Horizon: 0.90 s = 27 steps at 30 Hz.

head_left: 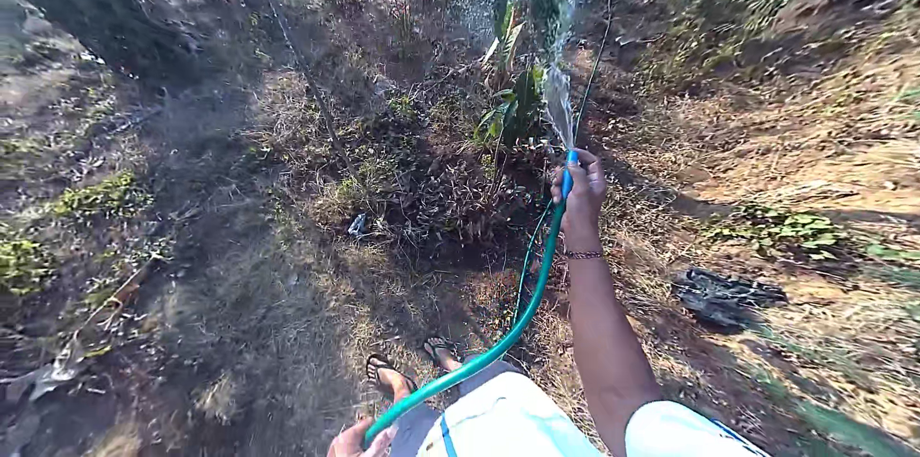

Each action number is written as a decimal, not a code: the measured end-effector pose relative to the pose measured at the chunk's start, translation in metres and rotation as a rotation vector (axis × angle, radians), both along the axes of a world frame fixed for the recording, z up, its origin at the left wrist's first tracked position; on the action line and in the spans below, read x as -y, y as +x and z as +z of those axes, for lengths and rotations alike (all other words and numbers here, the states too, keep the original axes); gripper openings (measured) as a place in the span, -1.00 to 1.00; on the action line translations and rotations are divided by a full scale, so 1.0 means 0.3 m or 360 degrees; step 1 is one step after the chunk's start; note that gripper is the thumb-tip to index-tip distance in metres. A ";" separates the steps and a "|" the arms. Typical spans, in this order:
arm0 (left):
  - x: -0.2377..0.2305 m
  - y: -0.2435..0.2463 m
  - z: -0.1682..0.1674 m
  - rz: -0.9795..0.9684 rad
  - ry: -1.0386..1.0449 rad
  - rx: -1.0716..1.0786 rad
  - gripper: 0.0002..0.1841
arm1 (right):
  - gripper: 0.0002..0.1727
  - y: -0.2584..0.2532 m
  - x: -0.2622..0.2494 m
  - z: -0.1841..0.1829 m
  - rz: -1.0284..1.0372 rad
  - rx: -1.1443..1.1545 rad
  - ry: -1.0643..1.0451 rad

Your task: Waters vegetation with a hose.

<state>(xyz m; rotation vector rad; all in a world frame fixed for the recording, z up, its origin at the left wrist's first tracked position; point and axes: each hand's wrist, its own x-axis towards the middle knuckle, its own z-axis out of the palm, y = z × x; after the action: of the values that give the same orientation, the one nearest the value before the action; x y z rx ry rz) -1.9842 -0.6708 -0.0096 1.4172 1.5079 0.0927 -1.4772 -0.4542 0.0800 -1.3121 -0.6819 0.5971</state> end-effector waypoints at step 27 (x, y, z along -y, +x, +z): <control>0.090 -0.040 -0.023 0.0044 -0.0027 -0.0059 -0.58 | -0.67 0.009 0.149 -0.240 -0.0107 -0.0218 -0.0608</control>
<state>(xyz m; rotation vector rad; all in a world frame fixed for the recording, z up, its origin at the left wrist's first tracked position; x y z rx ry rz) -1.9963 -0.6979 -0.0166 1.3916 1.5555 0.0707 -1.4744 -0.4987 0.0080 -1.6233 -0.4206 0.7807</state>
